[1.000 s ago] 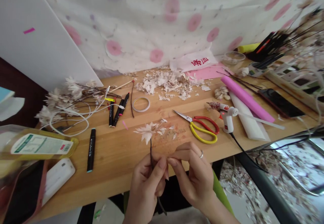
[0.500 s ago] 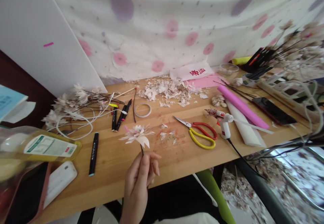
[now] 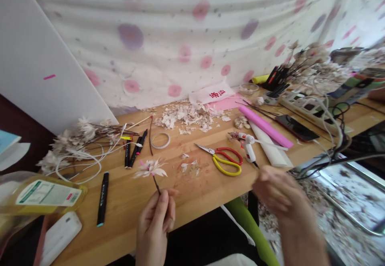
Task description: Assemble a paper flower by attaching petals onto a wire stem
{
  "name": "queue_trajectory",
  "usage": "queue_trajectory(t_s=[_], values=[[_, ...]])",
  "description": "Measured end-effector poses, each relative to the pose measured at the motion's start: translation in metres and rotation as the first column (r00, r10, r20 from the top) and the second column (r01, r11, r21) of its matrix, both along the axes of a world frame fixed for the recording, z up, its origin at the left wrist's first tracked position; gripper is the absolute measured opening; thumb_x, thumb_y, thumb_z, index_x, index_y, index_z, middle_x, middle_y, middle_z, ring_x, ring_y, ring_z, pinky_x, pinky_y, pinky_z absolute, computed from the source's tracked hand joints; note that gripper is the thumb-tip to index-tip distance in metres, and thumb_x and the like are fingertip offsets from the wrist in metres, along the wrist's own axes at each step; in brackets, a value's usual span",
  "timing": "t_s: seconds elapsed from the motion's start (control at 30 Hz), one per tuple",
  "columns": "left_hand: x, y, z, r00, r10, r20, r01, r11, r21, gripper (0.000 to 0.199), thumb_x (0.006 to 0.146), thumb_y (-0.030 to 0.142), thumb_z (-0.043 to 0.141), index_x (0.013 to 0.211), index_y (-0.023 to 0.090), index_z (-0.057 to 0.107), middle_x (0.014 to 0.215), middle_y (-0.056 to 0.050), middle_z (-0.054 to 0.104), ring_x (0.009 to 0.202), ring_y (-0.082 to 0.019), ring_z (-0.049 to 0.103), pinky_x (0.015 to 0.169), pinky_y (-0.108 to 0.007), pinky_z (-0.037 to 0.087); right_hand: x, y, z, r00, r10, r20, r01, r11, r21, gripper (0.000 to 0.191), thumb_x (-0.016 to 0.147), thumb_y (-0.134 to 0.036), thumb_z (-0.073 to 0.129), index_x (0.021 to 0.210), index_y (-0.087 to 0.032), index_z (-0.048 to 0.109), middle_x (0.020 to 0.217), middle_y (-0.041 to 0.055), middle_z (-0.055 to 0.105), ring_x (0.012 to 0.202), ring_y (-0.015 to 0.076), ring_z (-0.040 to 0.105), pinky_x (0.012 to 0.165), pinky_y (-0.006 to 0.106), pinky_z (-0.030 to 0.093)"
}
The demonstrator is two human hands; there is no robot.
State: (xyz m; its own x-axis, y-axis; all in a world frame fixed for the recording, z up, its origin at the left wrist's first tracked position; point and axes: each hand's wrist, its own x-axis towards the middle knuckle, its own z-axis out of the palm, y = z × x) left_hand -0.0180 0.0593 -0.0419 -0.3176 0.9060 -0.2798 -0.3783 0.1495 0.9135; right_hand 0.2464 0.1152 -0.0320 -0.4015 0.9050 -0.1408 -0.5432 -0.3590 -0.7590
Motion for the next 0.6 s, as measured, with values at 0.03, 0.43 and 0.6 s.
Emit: queue_trajectory(t_s=[0.03, 0.43, 0.6], values=[[0.001, -0.001, -0.001, 1.0, -0.023, 0.006, 0.023, 1.0, -0.014, 0.043, 0.075, 0.056, 0.083, 0.083, 0.015, 0.076, 0.054, 0.006, 0.046, 0.045, -0.003, 0.029, 0.043, -0.017, 0.022, -0.017, 0.005, -0.009, 0.995, 0.027, -0.092, -0.027, 1.0, -0.005, 0.03, 0.082, -0.036, 0.088, 0.079, -0.018, 0.064, 0.037, -0.0166, 0.033, 0.03, 0.0008, 0.02, 0.035, 0.011, 0.029], [0.01, 0.003, -0.01, 0.992, -0.025, -0.125, 0.028, 0.999, 0.018, 0.032, 0.068, 0.045, 0.092, 0.064, 0.017, 0.075, 0.055, 0.005, 0.049, 0.051, -0.006, 0.035, 0.046, -0.017, 0.031, -0.122, 0.012, -0.036, 0.493, 0.32, -0.809, -0.483, 0.874, 0.051, 0.064, 0.111, -0.047, 0.04, 0.054, -0.023, 0.025, 0.032, -0.0155, 0.022, 0.023, 0.0009, 0.006, 0.029, 0.011, 0.024], [0.009, 0.01, -0.011, 0.996, -0.083, 0.033, 0.084, 0.996, -0.018, 0.037, 0.067, 0.041, 0.093, 0.062, 0.018, 0.064, 0.056, 0.007, 0.048, 0.048, -0.004, 0.034, 0.041, -0.014, 0.027, -0.128, 0.017, -0.038, 0.281, 0.331, -0.9, -0.491, 0.856, 0.161, 0.077, 0.109, -0.06, 0.005, 0.047, -0.022, 0.031, 0.033, -0.0109, 0.023, 0.024, 0.0019, 0.013, 0.028, 0.014, 0.019]])
